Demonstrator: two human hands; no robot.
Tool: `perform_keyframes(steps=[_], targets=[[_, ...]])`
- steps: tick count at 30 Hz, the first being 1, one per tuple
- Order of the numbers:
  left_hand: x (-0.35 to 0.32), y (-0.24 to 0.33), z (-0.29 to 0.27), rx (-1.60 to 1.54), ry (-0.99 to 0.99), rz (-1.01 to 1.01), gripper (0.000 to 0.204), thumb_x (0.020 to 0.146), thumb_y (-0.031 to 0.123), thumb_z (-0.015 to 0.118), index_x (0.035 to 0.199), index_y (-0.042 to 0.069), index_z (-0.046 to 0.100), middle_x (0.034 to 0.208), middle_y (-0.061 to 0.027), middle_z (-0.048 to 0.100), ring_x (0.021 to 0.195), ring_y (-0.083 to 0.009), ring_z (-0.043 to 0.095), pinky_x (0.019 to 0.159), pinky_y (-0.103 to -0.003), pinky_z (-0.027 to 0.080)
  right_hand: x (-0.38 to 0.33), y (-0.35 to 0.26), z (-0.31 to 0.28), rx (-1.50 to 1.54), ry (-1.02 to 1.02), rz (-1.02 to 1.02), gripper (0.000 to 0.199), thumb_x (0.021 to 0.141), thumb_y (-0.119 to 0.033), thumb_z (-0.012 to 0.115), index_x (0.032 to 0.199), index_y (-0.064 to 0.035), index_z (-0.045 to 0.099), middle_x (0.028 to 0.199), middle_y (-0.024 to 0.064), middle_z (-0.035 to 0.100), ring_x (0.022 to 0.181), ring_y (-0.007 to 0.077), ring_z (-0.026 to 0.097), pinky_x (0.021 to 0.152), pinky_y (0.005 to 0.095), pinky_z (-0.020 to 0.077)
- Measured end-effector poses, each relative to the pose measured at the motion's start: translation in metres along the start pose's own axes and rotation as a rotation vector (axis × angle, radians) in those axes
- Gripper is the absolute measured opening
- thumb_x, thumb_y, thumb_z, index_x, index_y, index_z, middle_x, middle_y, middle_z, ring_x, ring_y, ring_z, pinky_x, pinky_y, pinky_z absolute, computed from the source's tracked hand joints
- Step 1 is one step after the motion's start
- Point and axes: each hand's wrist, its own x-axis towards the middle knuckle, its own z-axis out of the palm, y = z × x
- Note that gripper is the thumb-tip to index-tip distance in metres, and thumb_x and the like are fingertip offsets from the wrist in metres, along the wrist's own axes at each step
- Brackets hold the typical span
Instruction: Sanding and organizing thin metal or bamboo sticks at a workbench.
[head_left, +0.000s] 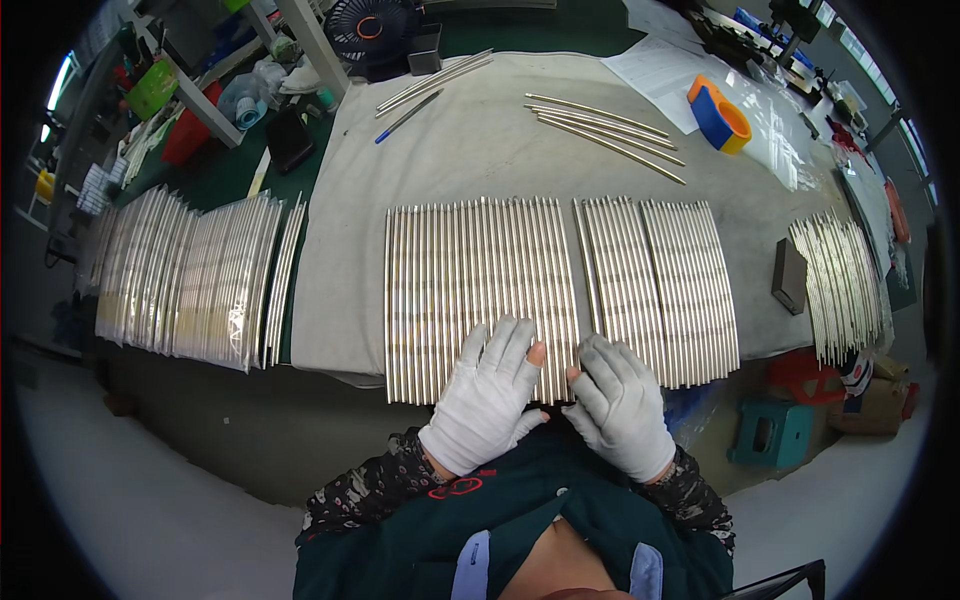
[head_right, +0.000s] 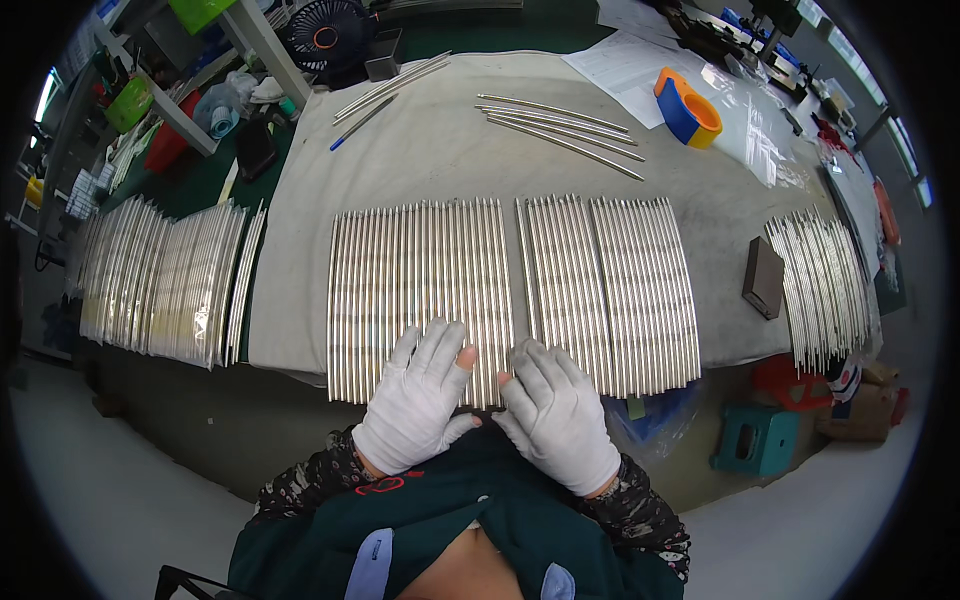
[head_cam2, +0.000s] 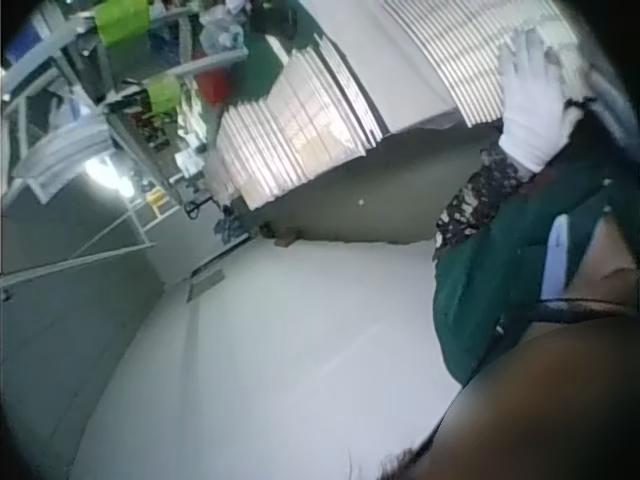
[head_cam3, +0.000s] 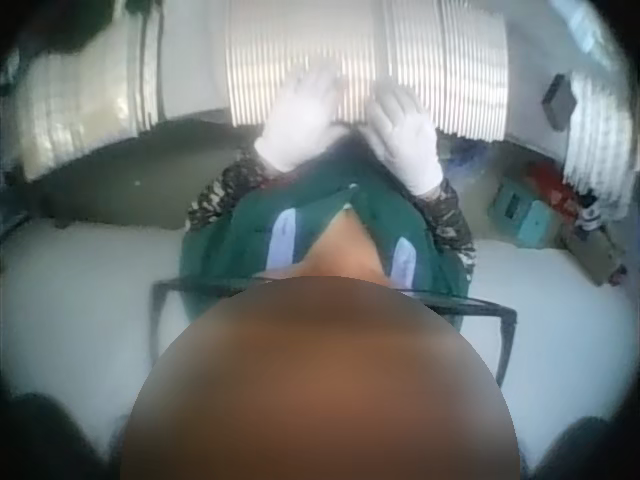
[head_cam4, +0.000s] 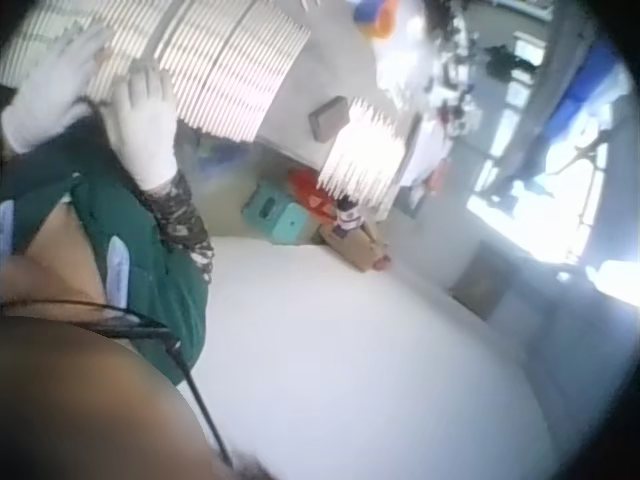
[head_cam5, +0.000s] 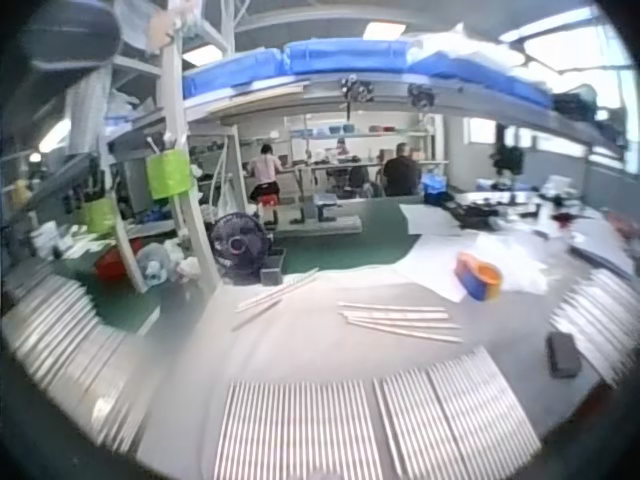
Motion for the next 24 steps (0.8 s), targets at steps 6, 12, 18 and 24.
perform_keyframes(steps=[6,12,18,24], targets=[[0.007,0.006,-0.003,-0.01,-0.039,0.027,0.086,0.067,0.045,0.073,0.128,-0.008,0.044,0.137,-0.0243,0.039,0.13,-0.0392,0.035,0.109,-0.05,0.025,-0.023,0.025,-0.012,-0.198,-0.109,0.298,0.066,0.082,-0.044,0.059,0.13,-0.0006,0.045,0.131,0.0259,0.044,0.124,0.0454,0.04,0.102,0.0572,0.0298],[0.019,0.009,0.002,-0.068,-0.024,0.091,0.087,0.066,0.044,0.075,0.127,-0.01,0.043,0.134,-0.0248,0.04,0.127,-0.0411,0.037,0.108,-0.05,0.028,-0.026,0.026,-0.011,-0.223,-0.123,0.265,0.068,0.083,-0.049,0.055,0.13,-0.0005,0.044,0.132,0.0259,0.042,0.125,0.045,0.038,0.103,0.0584,0.0276],[0.021,0.01,0.0,-0.081,-0.046,0.097,0.087,0.065,0.043,0.075,0.126,-0.01,0.043,0.134,-0.0252,0.04,0.128,-0.0411,0.036,0.108,-0.05,0.028,-0.017,0.019,-0.009,-0.199,-0.098,0.197,0.068,0.079,-0.046,0.061,0.124,0.0025,0.046,0.127,0.0258,0.045,0.121,0.0427,0.041,0.1,0.0563,0.0316],[0.018,0.011,0.0,-0.072,-0.055,0.097,0.091,0.064,0.043,0.076,0.129,-0.01,0.04,0.135,-0.0254,0.039,0.129,-0.0413,0.036,0.108,-0.05,0.027,-0.016,0.019,-0.007,-0.2,-0.114,0.203,0.071,0.077,-0.048,0.062,0.124,0.0026,0.046,0.126,0.0241,0.046,0.121,0.0419,0.042,0.1,0.0547,0.0328]])
